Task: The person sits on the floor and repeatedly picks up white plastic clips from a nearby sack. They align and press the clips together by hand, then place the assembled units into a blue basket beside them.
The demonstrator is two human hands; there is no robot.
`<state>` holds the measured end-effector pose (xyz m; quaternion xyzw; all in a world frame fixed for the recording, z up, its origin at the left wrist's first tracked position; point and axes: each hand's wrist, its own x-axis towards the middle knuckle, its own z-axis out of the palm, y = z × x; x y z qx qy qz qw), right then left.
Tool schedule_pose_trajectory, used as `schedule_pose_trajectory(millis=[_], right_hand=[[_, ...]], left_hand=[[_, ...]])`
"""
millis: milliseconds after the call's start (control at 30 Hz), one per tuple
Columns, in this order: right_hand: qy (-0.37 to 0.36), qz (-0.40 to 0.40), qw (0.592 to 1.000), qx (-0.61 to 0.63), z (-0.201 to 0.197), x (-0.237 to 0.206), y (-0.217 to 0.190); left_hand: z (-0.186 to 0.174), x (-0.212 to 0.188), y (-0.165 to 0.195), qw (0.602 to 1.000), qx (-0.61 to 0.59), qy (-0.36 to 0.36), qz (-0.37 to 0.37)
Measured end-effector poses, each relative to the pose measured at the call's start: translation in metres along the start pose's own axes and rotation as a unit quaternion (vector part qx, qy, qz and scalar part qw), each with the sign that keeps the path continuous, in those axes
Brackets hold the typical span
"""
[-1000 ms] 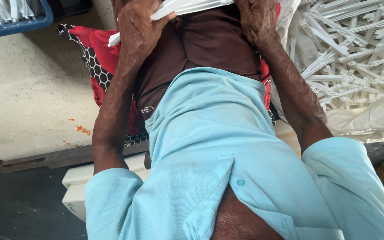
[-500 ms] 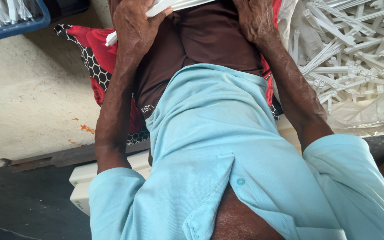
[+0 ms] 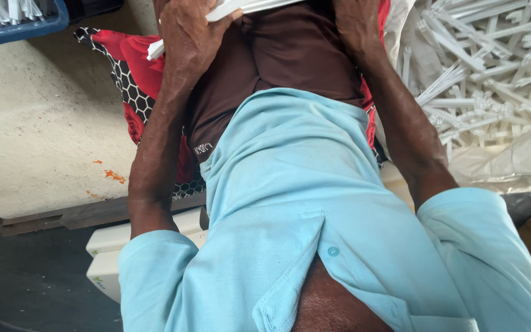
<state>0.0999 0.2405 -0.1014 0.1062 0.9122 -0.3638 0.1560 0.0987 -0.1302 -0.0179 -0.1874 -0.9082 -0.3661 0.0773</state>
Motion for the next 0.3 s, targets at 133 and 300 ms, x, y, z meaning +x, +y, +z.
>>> schedule_pose_trajectory(millis=[133, 300], right_hand=[[-0.079, 0.074, 0.726, 0.679, -0.040, -0.009, -0.009], [-0.144, 0.188, 0.660, 0.713, -0.051, -0.006, -0.036]], left_hand=[[-0.024, 0.025, 0.008, 0.990, -0.099, -0.032, -0.091], [-0.109, 0.044, 0.012, 0.949, 0.158, 0.260, 0.076]])
